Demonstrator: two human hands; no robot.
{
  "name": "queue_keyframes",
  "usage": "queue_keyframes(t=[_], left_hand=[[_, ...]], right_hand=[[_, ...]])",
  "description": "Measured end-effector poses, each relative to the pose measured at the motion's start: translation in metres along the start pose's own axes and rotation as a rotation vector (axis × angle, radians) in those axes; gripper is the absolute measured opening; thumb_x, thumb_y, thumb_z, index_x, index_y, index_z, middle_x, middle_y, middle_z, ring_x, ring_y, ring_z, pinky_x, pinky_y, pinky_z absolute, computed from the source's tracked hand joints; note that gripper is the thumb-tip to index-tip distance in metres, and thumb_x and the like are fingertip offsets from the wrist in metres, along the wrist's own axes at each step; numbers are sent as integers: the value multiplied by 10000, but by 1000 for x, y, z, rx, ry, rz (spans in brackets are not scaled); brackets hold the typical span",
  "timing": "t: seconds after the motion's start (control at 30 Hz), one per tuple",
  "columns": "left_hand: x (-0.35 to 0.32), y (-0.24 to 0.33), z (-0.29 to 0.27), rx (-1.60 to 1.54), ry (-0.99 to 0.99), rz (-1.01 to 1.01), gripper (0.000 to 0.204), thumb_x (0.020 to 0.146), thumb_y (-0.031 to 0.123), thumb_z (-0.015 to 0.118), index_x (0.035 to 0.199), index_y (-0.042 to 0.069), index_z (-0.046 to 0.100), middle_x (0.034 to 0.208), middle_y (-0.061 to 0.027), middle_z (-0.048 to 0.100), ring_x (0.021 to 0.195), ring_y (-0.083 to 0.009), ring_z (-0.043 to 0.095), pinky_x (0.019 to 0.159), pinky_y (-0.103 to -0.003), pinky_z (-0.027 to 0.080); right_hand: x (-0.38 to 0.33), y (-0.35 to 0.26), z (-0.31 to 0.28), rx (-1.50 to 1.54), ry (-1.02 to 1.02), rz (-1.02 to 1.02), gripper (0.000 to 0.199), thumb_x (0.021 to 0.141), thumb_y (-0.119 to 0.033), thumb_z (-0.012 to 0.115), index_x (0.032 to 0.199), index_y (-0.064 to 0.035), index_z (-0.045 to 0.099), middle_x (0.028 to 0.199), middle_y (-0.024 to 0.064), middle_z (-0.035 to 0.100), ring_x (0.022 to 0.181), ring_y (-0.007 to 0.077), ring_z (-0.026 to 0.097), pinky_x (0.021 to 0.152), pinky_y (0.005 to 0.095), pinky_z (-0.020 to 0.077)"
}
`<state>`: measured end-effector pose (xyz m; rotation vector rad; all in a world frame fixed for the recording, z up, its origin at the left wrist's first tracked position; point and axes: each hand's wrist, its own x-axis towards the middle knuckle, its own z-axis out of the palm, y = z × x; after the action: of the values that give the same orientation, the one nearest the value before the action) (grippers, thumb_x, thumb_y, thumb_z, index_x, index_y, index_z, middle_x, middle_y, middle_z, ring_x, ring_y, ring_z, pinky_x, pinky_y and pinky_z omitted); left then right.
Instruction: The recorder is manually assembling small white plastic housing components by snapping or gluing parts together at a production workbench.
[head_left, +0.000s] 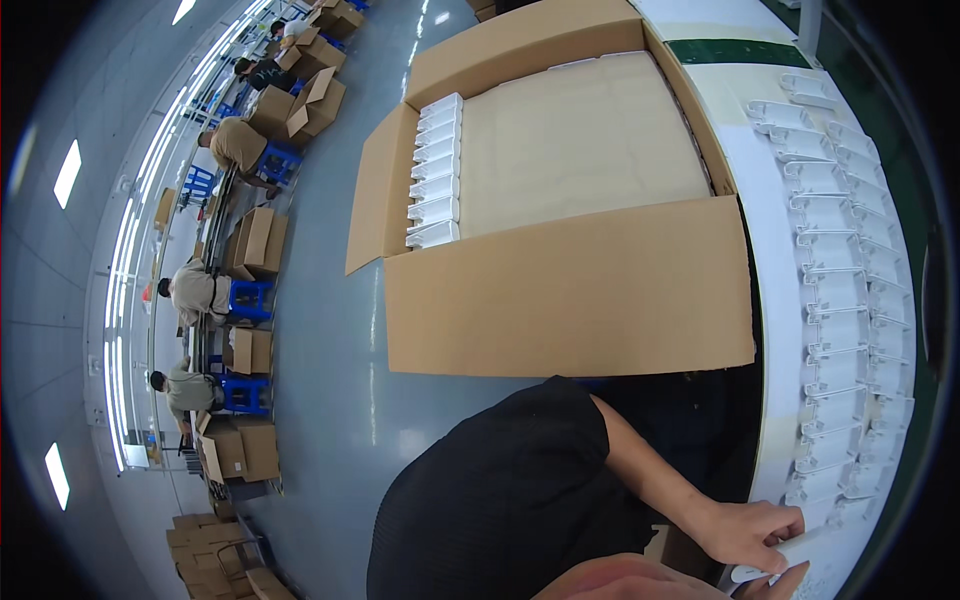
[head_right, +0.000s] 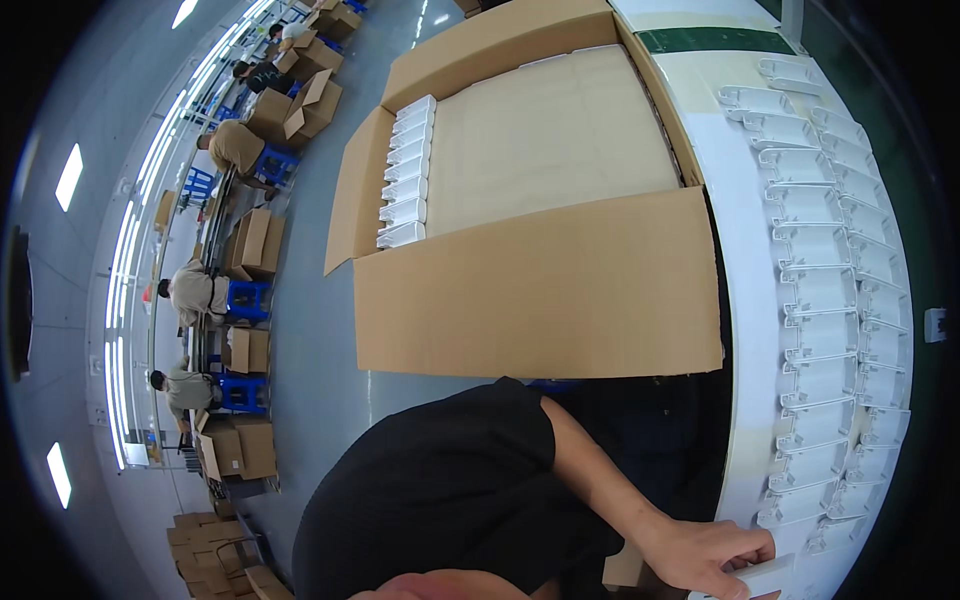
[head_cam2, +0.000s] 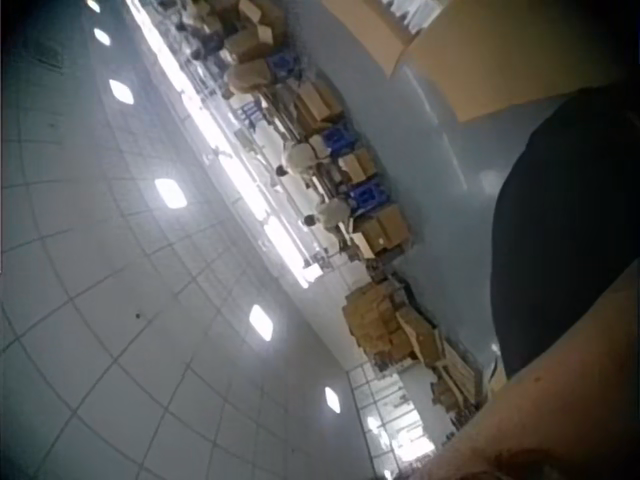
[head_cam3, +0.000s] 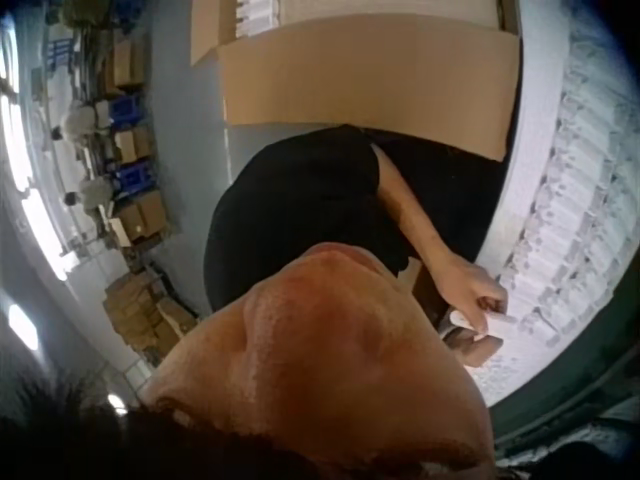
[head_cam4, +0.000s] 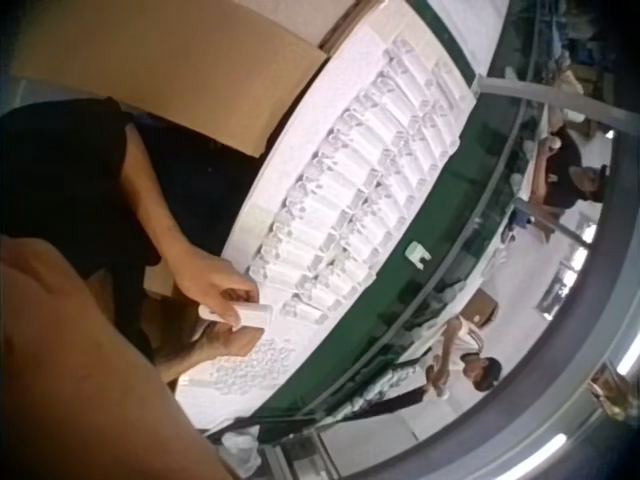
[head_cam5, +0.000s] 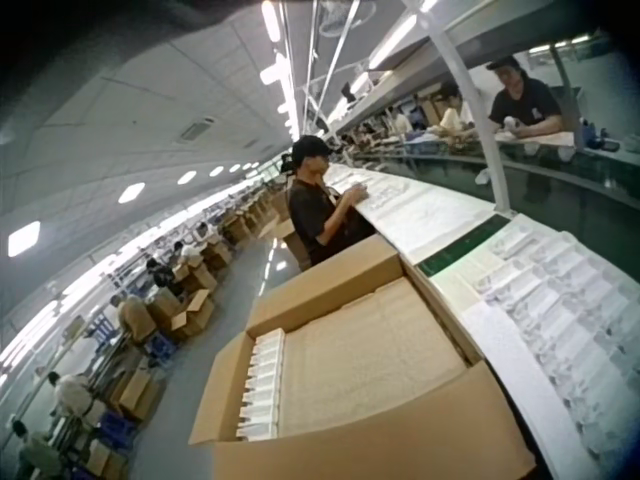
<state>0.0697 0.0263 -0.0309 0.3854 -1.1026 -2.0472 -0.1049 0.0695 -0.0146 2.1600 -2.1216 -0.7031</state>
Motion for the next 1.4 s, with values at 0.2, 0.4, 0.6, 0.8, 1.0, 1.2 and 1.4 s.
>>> queue_keyframes(t=[0.2, 0.4, 0.6, 0.8, 1.0, 1.2, 1.4], left_hand=[[-1, -1, -1, 153, -11, 1, 393, 859, 234, 666, 1076, -41, 489, 892, -175, 667, 738, -287, 603, 669, -342, 506], [2, -17, -3, 305, 15, 44, 409, 838, 265, 680, 1055, -24, 487, 864, -185, 657, 725, -344, 599, 654, -396, 500], [9, -23, 11, 379, -88, 18, 423, 820, 290, 695, 1043, -13, 500, 831, -175, 639, 743, -367, 591, 671, -430, 490], [5, 58, -30, 198, 184, -119, 494, 855, 157, 700, 1260, -38, 494, 1117, -135, 557, 869, -211, 544, 776, -327, 489], [28, 60, -20, -140, 75, -274, 371, 1025, 159, 524, 1340, -35, 488, 1199, -186, 650, 1052, -240, 662, 912, -339, 525], [27, 58, -15, -67, 34, -293, 438, 1025, 227, 542, 1359, -53, 499, 1262, -179, 623, 1146, -299, 649, 983, -363, 502], [29, 52, -10, -169, 39, -307, 437, 975, 136, 639, 1350, -43, 504, 1158, -182, 671, 976, -207, 665, 837, -270, 534]], right_hand=[[-9, 51, 116, 1189, 498, -98, 296, 994, -207, 635, 1139, 51, 626, 1015, 193, 639, 867, 315, 629, 806, 353, 533], [-26, 31, 71, 1020, 557, 132, 347, 1015, -265, 632, 1158, 52, 632, 1018, 197, 647, 870, 317, 643, 803, 354, 541], [-60, 75, 143, 1380, 702, 141, 363, 1030, -289, 597, 1147, 52, 629, 1012, 200, 642, 865, 320, 636, 789, 368, 541], [-37, -8, 27, 1844, 578, 593, 230, 994, -158, 601, 1161, -5, 642, 707, 7, 576, 523, 42, 432, 435, 186, 362], [-31, -57, -79, 2038, 449, 390, 92, 951, -51, 654, 984, 26, 692, 578, -11, 565, 444, 50, 478, 434, 160, 360], [-36, -60, -69, 2084, 402, 323, 78, 962, -48, 644, 954, 20, 681, 566, -21, 538, 443, 45, 473, 445, 153, 366], [-41, -60, -55, 2135, 442, 251, 53, 946, -15, 643, 962, 22, 677, 570, -20, 549, 447, 40, 476, 449, 152, 362]])
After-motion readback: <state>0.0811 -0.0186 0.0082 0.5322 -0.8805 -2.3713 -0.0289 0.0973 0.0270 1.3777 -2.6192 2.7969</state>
